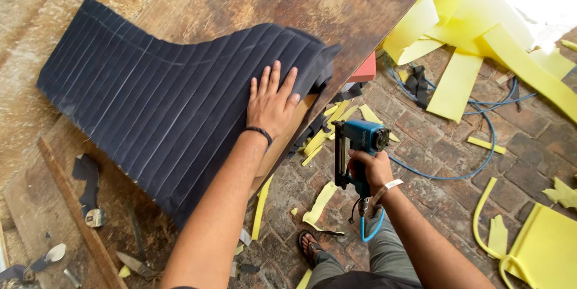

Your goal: The person staples dark fabric onto a wooden chair frame using a pneumatic staple gun, trims excess fabric with shears, and smooths the surface. The person works on the edges and corners, ensuring the fabric is taut and neatly attached.

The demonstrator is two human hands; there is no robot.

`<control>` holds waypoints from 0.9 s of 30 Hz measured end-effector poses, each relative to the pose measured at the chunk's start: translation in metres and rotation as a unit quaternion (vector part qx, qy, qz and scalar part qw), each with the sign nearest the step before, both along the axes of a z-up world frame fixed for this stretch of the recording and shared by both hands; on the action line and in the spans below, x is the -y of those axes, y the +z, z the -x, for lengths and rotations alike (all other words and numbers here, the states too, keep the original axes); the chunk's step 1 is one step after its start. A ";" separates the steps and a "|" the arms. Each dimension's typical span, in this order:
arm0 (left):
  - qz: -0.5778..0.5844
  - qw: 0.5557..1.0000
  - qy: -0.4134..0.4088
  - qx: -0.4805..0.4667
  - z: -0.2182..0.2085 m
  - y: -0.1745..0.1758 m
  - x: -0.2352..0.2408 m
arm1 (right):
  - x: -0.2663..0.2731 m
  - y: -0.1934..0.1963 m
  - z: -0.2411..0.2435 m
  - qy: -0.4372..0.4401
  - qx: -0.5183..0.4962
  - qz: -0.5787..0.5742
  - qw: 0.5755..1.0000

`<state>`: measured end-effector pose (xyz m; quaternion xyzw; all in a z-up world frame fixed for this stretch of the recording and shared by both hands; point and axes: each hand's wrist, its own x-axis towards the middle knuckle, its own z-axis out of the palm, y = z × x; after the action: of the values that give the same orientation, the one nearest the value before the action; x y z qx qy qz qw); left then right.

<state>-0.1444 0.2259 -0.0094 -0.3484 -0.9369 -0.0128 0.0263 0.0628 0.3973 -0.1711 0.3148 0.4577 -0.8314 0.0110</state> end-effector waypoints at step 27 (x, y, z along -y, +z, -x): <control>-0.030 0.963 -0.222 0.147 0.097 0.028 -0.085 | -0.042 0.041 0.181 -0.071 -0.151 0.056 0.984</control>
<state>-0.2415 0.3106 0.0187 -0.5411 -0.8287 -0.0973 -0.1045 -0.1186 0.4392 -0.1301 0.2162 0.3835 -0.8923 -0.1001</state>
